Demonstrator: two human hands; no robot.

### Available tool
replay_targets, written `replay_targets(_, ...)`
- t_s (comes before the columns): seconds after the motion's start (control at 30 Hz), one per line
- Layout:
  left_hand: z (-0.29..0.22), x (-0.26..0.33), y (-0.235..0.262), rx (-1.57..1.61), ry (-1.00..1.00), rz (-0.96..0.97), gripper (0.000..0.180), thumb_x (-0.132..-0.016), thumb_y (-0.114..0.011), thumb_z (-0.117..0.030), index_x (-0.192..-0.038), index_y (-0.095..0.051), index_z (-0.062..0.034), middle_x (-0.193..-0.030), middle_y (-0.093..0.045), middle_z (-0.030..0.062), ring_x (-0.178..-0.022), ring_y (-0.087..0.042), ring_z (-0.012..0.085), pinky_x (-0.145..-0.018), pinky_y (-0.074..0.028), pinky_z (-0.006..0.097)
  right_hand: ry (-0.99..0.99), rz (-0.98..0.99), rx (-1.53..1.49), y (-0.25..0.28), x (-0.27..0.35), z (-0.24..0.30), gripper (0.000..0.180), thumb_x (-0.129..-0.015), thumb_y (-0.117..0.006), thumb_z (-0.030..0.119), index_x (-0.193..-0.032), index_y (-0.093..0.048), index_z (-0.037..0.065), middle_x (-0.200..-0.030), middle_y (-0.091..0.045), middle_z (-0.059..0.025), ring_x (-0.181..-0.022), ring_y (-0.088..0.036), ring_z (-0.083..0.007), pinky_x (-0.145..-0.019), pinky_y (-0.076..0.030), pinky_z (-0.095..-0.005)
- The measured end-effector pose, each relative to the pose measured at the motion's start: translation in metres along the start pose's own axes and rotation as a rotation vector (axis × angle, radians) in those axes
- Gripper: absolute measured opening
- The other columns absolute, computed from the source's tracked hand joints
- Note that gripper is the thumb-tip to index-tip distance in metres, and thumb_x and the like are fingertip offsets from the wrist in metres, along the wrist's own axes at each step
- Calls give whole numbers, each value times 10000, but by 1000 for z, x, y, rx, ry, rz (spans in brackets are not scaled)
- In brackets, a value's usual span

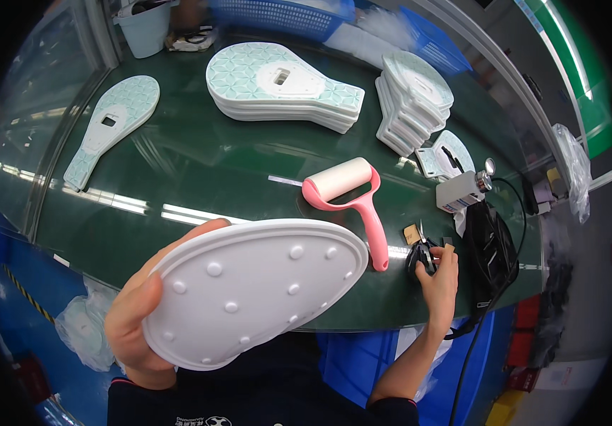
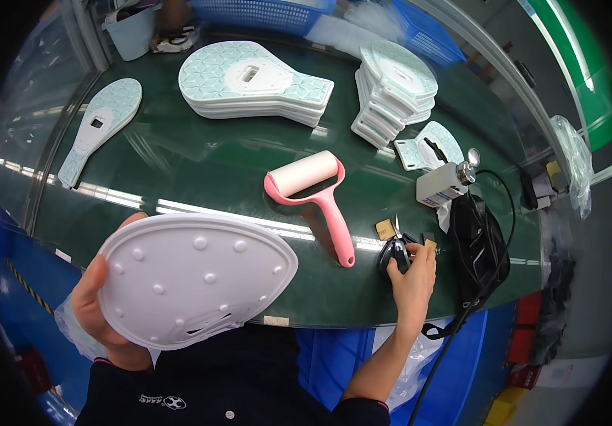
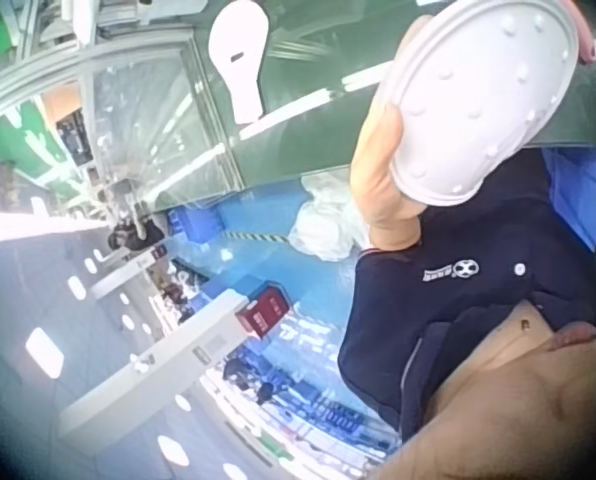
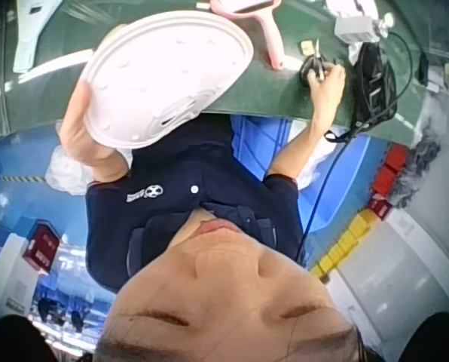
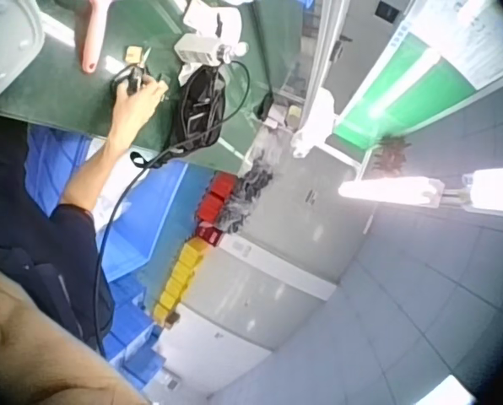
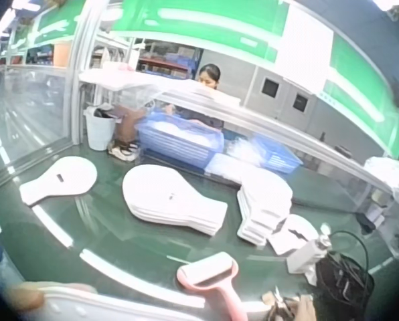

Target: The person picks up white plastic parts with a teal pattern from a stack on a green table. They use a small sanding block to smooth the edges and surfaces of the parts, then use a pink lint roller to clean the patterned side. The person repeats this process for multiple parts, inspecting them and placing them back on the table.

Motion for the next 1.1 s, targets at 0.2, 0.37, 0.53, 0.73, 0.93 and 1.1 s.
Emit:
replay_targets(0.2, 1, -3, -3, 7, 34, 42, 648, -743, -471, -267, -1193, -226, 130, -1182, -328, 287, -1093, -386, 330, -919, -302, 396, -160, 38, -70, 2, -6, 5, 234, -660, -584, 40, -870, -483, 25, -797, -504, -98, -703, -502, -213, -634, -408, -319)
replay_targets(0.37, -1, -2, -3, 0, 45, 55, 656, -745, -478, -269, -1201, -217, 123, -1194, -315, 282, -1102, -375, 327, -920, -298, 394, -115, -42, 1, -5, -14, -18, 212, -674, -587, 41, -860, -488, 19, -764, -507, -80, -672, -500, -190, -627, -408, -302)
replay_targets(0.53, -1, -1, -1, 8, 75, 93, 675, -750, -478, -286, -1215, -195, 114, -1204, -309, 273, -1114, -363, 321, -924, -293, 387, -37, -48, -153, -5, -26, 8, 230, -658, -640, 127, -824, -527, 15, -774, -496, -75, -696, -483, -198, -636, -399, -296)
replay_targets(0.73, -4, 0, -2, 90, 134, 160, 611, -772, -447, -254, -1205, -217, 109, -1174, -343, 279, -1072, -406, 332, -896, -331, 407, 26, 104, -203, -19, -35, -8, 278, -633, -674, 207, -785, -551, 10, -767, -479, -71, -662, -437, -177, -609, -374, -284)
replay_targets(0.93, -7, 8, -3, 114, 207, 113, 604, -772, -465, -263, -1166, -253, 143, -1125, -388, 297, -1024, -453, 340, -864, -370, 410, -193, 89, -835, -10, -29, 10, 179, -754, -577, 103, -892, -495, 25, -708, -534, -7, -580, -431, -27, -464, -289, -141)
replay_targets(1.1, -5, 13, 7, 42, 326, 170, 613, -813, -425, -317, -1212, -225, 103, -1188, -361, 208, -1081, -396, 248, -895, -317, 337, -82, -267, -1085, 58, 7, 113, 292, -790, -469, 34, -1078, -434, -6, -749, -496, -20, -521, -342, -8, -408, -219, -132)
Point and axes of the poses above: each hand's wrist, its own x-axis away from the middle knuckle, its own y-axis out of the back of the hand, z = x × y, the point moved 1 cm from there along -x, towards the middle knuckle
